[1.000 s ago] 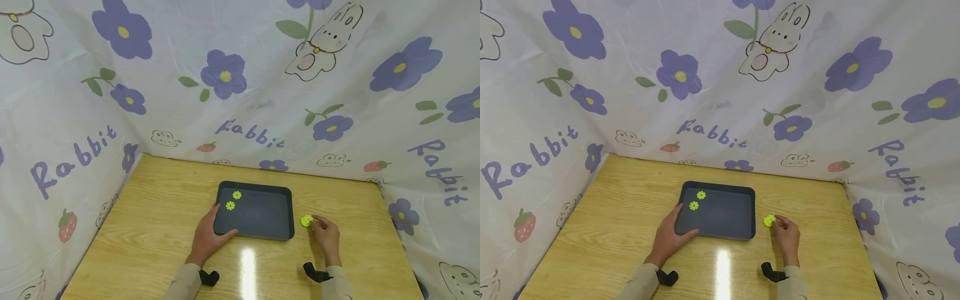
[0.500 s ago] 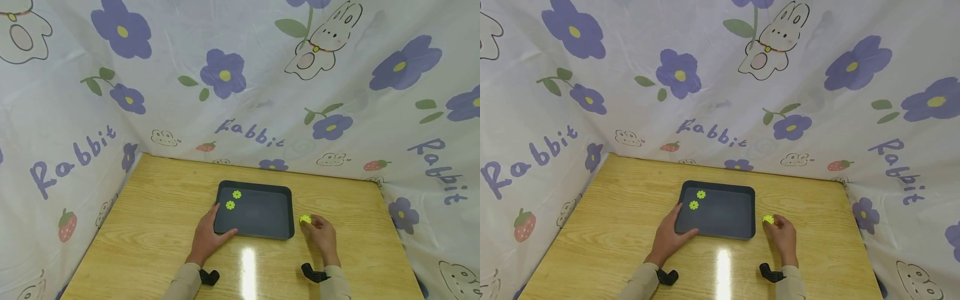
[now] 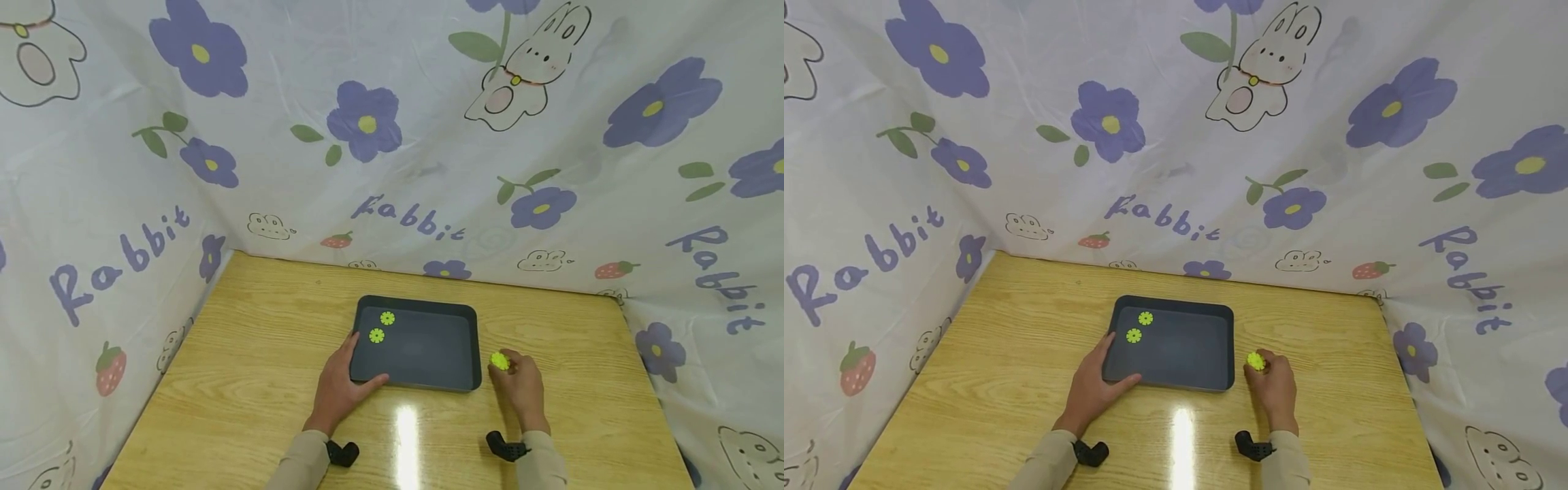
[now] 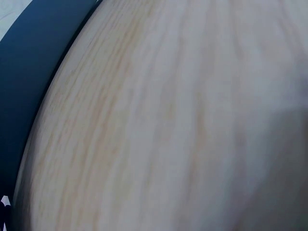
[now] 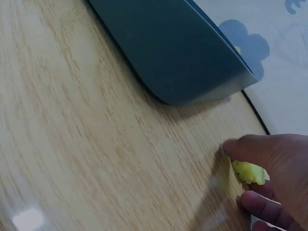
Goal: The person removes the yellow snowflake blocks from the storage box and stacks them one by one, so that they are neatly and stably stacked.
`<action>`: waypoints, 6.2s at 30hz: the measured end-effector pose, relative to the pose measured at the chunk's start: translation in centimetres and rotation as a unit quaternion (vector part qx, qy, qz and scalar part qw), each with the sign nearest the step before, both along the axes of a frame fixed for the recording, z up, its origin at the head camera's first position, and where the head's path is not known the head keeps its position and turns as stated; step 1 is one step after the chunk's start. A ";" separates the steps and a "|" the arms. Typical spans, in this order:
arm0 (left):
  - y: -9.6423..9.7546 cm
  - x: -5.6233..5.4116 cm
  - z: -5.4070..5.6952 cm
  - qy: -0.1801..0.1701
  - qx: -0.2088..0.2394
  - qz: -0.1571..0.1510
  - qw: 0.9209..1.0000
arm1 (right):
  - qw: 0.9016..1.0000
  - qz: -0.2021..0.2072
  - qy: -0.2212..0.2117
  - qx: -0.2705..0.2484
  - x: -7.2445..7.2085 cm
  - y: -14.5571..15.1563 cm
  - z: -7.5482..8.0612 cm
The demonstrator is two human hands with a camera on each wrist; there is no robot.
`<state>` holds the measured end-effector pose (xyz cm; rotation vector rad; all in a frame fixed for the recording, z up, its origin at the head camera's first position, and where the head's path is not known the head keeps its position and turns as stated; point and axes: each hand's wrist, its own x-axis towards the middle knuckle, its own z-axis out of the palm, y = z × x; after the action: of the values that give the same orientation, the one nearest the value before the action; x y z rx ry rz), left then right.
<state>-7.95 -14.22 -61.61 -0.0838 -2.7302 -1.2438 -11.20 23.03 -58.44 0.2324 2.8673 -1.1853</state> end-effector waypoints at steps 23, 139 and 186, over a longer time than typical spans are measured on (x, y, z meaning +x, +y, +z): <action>-0.1 0.0 -0.4 -0.004 0.001 -0.001 1.000 | 0.999 -0.023 0.040 0.019 -0.3 -1.2 0.1; -0.3 -0.2 -0.8 0.030 -0.017 -0.009 0.999 | 0.974 0.187 0.072 -0.103 -4.4 -18.0 0.3; -0.1 -0.1 -0.7 0.005 -0.005 -0.005 1.000 | 0.981 -0.116 0.125 -0.093 1.3 -0.4 -0.8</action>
<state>-8.03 -14.31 -62.34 -0.1060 -2.7300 -1.2300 -9.90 22.61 -59.20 0.4530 2.9726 -1.6234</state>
